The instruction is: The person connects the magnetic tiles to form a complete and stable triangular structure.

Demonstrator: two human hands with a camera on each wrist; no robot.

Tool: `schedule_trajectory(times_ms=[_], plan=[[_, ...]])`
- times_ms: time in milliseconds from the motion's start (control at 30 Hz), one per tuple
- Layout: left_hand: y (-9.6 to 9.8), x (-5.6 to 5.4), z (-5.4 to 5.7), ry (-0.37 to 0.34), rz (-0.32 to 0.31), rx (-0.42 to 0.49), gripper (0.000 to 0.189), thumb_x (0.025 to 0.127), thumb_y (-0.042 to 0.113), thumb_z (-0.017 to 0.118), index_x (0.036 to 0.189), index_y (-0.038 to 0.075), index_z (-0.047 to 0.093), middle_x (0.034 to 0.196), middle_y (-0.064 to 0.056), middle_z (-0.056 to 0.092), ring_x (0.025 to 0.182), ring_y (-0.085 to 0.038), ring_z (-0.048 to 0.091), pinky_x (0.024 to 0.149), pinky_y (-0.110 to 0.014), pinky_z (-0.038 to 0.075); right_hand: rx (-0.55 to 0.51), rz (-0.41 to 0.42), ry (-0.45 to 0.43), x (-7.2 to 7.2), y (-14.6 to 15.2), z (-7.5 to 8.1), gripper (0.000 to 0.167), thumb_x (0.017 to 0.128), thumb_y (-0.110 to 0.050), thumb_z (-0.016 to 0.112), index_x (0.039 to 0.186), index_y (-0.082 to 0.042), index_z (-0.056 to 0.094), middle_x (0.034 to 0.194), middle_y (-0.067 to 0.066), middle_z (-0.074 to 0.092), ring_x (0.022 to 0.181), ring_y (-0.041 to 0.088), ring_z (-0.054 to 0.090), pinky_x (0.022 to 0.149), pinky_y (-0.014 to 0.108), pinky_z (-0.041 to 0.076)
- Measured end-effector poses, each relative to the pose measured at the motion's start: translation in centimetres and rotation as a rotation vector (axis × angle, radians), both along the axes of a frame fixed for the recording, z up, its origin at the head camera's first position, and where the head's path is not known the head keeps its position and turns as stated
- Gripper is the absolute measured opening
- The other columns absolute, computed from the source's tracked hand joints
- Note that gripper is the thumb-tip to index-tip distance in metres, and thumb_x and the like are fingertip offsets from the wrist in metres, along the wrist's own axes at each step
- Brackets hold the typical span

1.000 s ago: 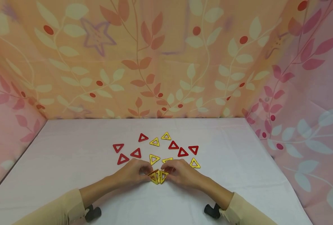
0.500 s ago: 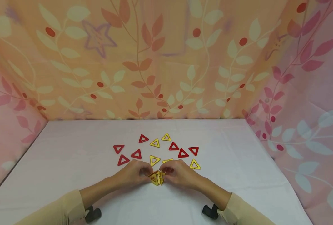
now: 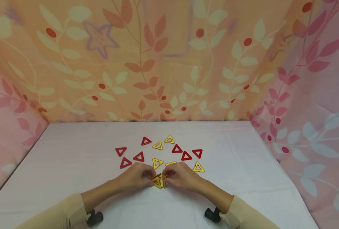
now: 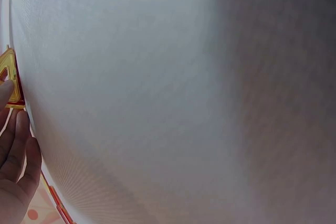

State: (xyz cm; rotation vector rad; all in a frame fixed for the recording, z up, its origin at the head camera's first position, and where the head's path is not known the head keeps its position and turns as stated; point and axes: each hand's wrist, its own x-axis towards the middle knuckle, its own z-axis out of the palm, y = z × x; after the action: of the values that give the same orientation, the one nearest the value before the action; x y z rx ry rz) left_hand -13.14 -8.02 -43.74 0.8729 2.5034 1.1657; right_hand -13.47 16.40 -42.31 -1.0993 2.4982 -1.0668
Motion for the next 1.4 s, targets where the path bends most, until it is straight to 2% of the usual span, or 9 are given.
schedule_trajectory(times_ms=[267, 433, 800, 967, 1400], plan=[[0.0, 0.0, 0.0, -0.005, 0.003, -0.004, 0.015, 0.082, 0.011, 0.082, 0.093, 0.014, 0.072, 0.084, 0.012, 0.066, 0.077, -0.001, 0.06, 0.077, -0.022, 0.053, 0.003, -0.018, -0.022, 0.0, -0.3, -0.1, 0.013, 0.088, -0.009, 0.075, 0.101, -0.01, 0.072, 0.097, -0.007, 0.072, 0.088, 0.0, 0.064, 0.084, 0.026, 0.054], [0.0, 0.0, 0.0, -0.007, 0.007, -0.009, 0.015, 0.082, 0.012, 0.082, 0.093, 0.015, 0.073, 0.084, 0.013, 0.066, 0.077, -0.001, 0.06, 0.077, -0.021, 0.053, 0.006, -0.013, -0.004, 0.1, -0.7, 0.0, 0.013, 0.088, -0.01, 0.076, 0.101, -0.011, 0.072, 0.095, -0.008, 0.071, 0.088, 0.0, 0.065, 0.083, 0.025, 0.054], [0.0, 0.0, 0.1, -0.007, 0.009, -0.012, 0.016, 0.082, 0.012, 0.082, 0.094, 0.014, 0.072, 0.084, 0.013, 0.065, 0.077, -0.001, 0.06, 0.078, -0.022, 0.054, 0.011, -0.009, 0.011, 0.1, -1.0, 0.0, 0.016, 0.09, -0.011, 0.074, 0.106, -0.01, 0.073, 0.099, -0.01, 0.071, 0.091, -0.001, 0.065, 0.086, 0.027, 0.054], [0.0, 0.0, 0.0, -0.012, 0.008, -0.009, 0.015, 0.082, 0.012, 0.082, 0.093, 0.015, 0.072, 0.084, 0.014, 0.066, 0.077, -0.001, 0.06, 0.078, -0.022, 0.054, 0.028, -0.013, 0.016, 0.1, -1.1, -0.2, 0.018, 0.09, -0.013, 0.075, 0.107, -0.012, 0.072, 0.099, -0.008, 0.07, 0.09, 0.004, 0.064, 0.084, 0.027, 0.054], [0.0, -0.1, -0.1, -0.014, 0.007, -0.006, 0.015, 0.083, 0.013, 0.082, 0.093, 0.015, 0.072, 0.085, 0.014, 0.066, 0.078, -0.001, 0.061, 0.079, -0.022, 0.054, 0.078, -0.014, -0.022, 0.0, -0.9, -0.4, 0.024, 0.089, -0.017, 0.076, 0.112, -0.013, 0.071, 0.101, -0.01, 0.069, 0.09, 0.005, 0.065, 0.084, 0.027, 0.055]])
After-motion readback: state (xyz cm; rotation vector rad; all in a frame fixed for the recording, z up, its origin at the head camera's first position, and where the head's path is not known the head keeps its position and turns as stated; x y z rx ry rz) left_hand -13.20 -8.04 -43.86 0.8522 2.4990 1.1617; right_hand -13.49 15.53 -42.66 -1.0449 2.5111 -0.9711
